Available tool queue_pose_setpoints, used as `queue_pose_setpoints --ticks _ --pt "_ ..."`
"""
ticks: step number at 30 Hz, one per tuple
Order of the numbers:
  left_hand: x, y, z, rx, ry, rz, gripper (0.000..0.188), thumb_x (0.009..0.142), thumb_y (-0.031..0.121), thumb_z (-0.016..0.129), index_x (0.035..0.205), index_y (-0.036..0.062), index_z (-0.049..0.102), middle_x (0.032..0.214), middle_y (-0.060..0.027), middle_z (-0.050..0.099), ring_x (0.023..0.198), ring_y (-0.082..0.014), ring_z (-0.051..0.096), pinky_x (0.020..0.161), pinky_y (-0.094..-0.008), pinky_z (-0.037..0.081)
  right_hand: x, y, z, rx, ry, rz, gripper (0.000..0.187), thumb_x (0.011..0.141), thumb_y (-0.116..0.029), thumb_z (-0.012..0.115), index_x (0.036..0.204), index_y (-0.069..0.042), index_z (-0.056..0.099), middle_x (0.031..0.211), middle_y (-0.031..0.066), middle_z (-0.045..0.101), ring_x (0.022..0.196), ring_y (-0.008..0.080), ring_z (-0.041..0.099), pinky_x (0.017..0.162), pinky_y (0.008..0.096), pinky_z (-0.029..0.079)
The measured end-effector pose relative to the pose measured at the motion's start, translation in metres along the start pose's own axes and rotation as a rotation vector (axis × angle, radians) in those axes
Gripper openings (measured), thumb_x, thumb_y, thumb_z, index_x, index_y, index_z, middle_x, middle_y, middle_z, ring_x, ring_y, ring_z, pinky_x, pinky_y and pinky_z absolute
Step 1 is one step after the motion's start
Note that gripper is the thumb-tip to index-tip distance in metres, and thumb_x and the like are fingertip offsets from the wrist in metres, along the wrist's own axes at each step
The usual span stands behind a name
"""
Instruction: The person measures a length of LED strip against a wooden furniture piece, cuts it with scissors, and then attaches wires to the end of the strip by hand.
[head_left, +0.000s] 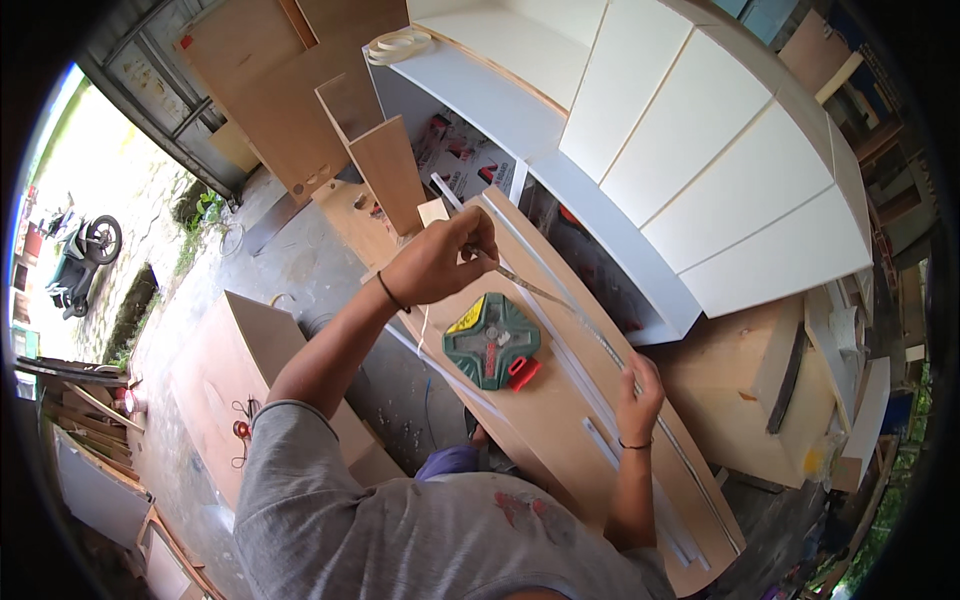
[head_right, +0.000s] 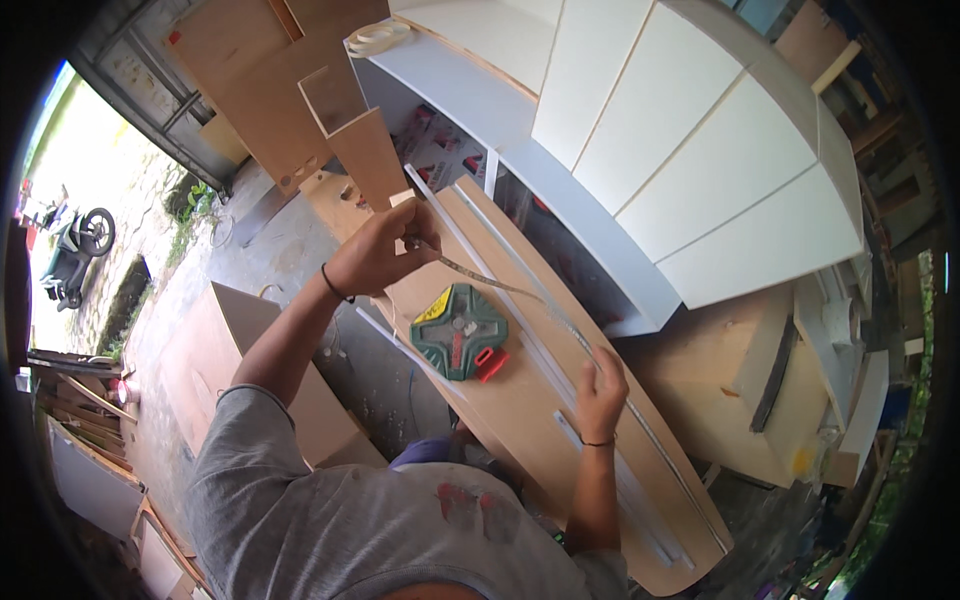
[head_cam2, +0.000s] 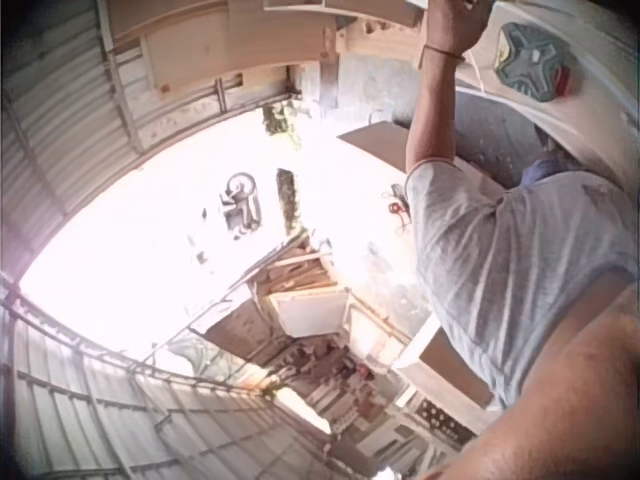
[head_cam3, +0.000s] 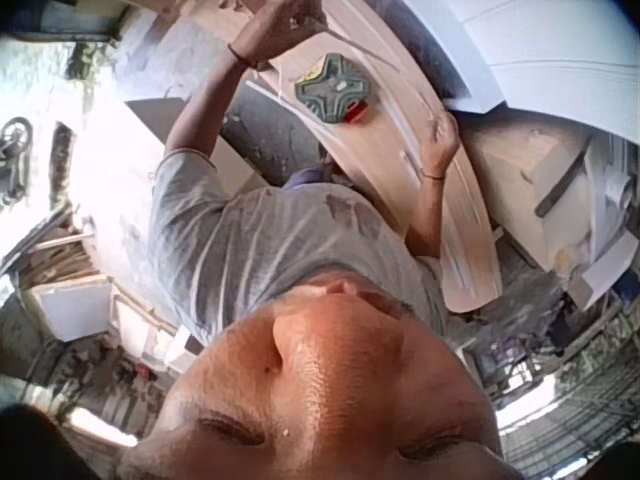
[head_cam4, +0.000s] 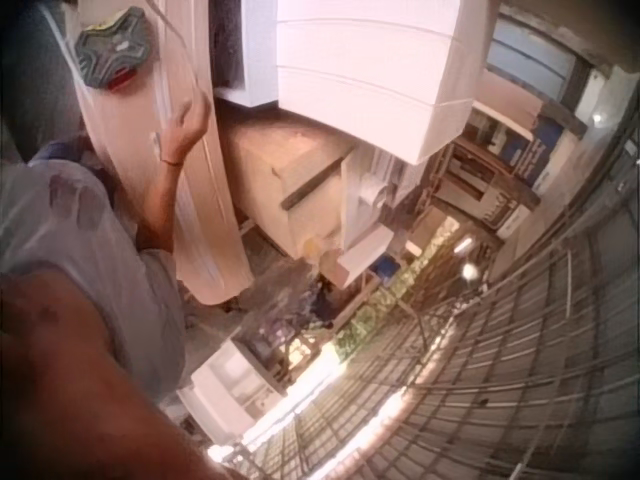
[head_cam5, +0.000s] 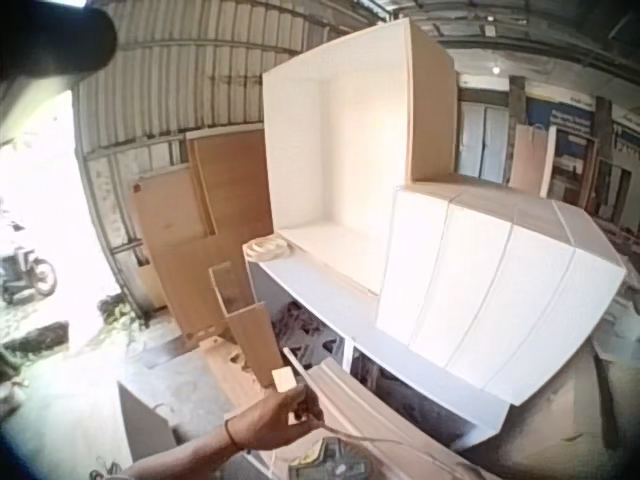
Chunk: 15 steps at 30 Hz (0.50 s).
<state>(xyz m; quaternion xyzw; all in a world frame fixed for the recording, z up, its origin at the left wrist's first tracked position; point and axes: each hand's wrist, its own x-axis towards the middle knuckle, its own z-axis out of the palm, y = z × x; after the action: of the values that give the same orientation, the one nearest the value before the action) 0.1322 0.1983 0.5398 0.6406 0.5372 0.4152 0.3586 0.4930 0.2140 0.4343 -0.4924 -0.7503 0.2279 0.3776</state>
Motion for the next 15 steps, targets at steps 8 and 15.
queue_pose_setpoints --ticks 8,15 --pt "-0.125 0.075 0.120 0.057 0.093 0.197 0.017 0.075 0.000 0.065 0.088 0.0046 0.054 0.082 -0.0081 0.061 0.076 -0.0242 0.061 0.067 -0.0318 0.048 -0.031 -0.151 -0.034 0.157 -0.242 -0.464 0.019 0.079 -0.007 0.061 0.096 0.001 0.063 0.096 0.0157 0.063 0.088 0.0303 0.060 0.087 0.0404 0.041" --pt "-0.210 0.111 0.213 0.030 0.125 0.188 0.022 0.074 0.001 0.068 0.088 0.0040 0.052 0.081 -0.0088 0.061 0.074 -0.0271 0.061 0.068 -0.0353 0.047 -0.145 -0.132 -0.097 0.143 -0.369 -0.339 0.006 0.076 -0.003 0.063 0.081 -0.002 0.063 0.077 0.0103 0.064 0.076 0.0288 0.061 0.076 0.0402 0.044"
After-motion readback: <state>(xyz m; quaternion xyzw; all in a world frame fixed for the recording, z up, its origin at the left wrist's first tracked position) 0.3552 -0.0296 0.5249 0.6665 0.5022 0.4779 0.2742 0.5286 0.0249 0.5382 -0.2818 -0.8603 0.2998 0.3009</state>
